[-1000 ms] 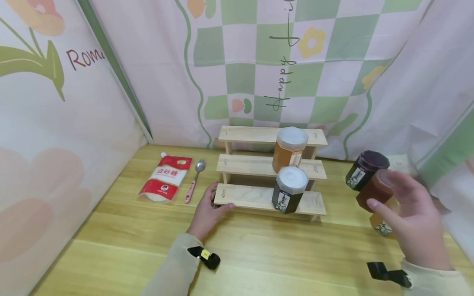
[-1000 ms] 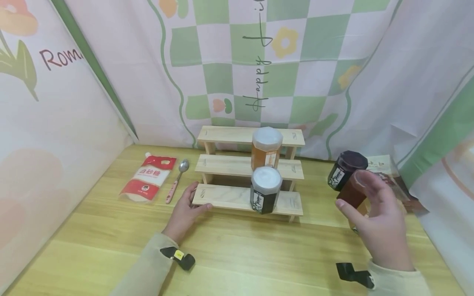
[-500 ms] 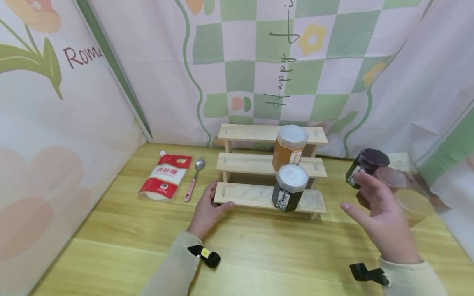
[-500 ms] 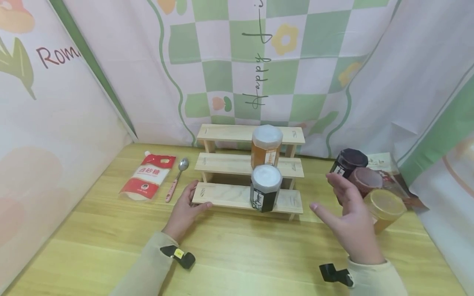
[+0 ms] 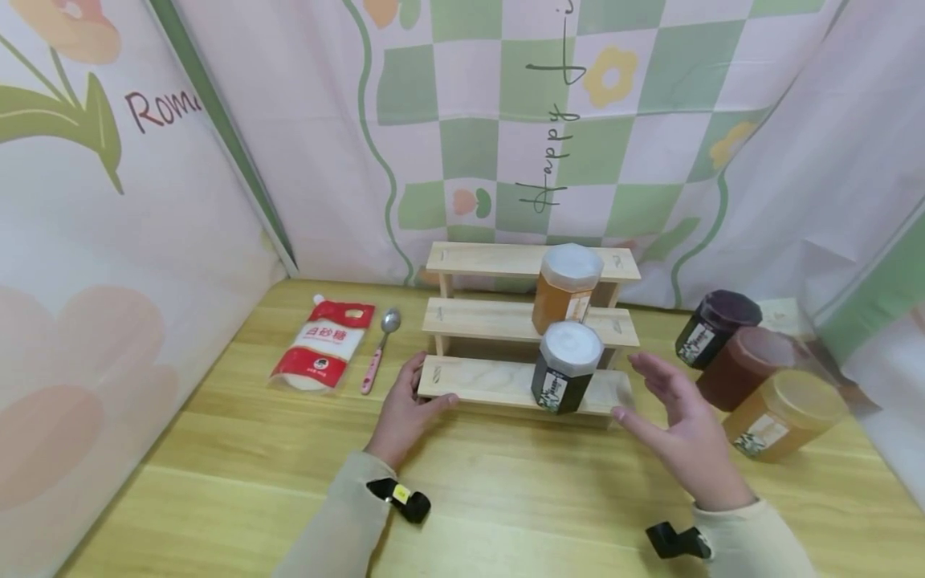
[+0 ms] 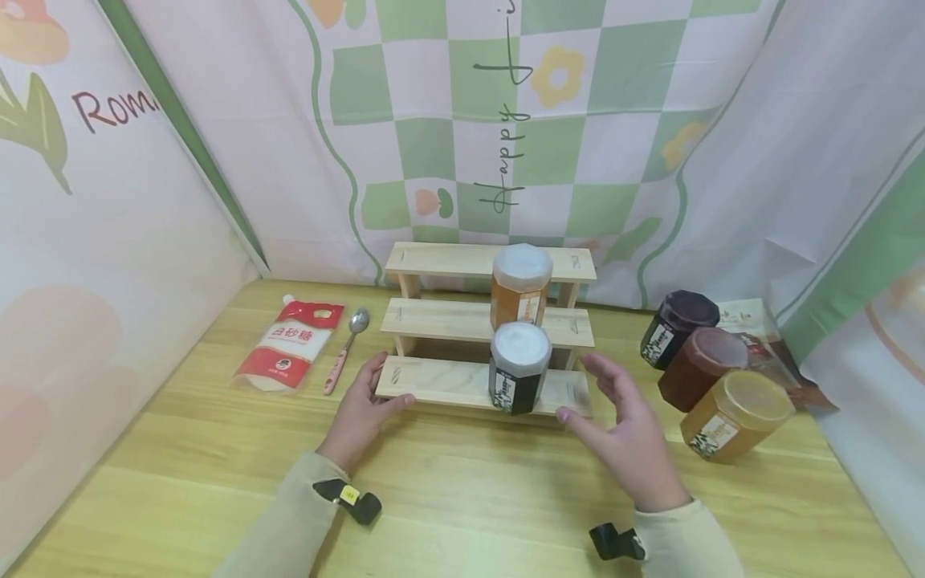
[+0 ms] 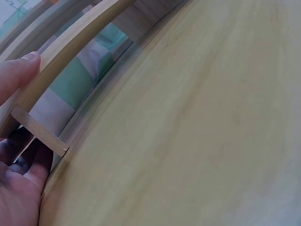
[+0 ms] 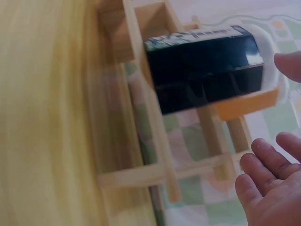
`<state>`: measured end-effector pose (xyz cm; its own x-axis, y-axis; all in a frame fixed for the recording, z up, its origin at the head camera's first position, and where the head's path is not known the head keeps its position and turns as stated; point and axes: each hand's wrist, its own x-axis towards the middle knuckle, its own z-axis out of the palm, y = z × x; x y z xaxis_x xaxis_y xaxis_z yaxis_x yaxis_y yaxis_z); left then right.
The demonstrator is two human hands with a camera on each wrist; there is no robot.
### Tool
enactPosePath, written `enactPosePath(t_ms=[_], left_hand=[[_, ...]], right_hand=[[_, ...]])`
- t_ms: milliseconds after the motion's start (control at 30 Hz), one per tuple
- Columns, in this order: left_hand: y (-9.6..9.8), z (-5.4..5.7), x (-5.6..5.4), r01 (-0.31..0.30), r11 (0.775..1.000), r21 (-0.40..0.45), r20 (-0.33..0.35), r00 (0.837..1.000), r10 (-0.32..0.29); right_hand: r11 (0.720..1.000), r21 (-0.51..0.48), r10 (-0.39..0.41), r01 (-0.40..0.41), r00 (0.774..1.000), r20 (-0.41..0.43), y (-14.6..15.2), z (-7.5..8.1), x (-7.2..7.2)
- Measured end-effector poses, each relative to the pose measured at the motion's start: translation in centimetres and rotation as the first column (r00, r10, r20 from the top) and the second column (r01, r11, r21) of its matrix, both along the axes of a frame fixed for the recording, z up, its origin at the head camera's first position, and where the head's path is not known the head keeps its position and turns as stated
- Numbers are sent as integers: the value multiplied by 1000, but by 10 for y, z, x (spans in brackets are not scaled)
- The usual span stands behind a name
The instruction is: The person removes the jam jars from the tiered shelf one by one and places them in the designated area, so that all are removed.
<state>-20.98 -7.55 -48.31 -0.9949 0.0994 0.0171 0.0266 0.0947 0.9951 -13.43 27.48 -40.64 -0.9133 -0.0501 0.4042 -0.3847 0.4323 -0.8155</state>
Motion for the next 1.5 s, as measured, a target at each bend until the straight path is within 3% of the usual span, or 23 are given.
enactPosePath(t_ms=[400,767,1100,1500], left_hand=[[-1,3,-1,-6,1000,-16,-7,1000,5],[-3,-1,-1,0,1000,-25,4,1000,0],[-4,-6,-3,0,1000,-18,0,1000,0],[-1,-4,-1,4,1000,-15,-11,1000,-4]], right_hand=[[997,-50,69,-62,987,147,-19,-11,-10],[999,-39,38,-31,978,206,-29,-11,-25],[997,-71,53,-34,955,291,-43,-7,-35],[998,-38,52,-43,953,299,-46,-11,-44]])
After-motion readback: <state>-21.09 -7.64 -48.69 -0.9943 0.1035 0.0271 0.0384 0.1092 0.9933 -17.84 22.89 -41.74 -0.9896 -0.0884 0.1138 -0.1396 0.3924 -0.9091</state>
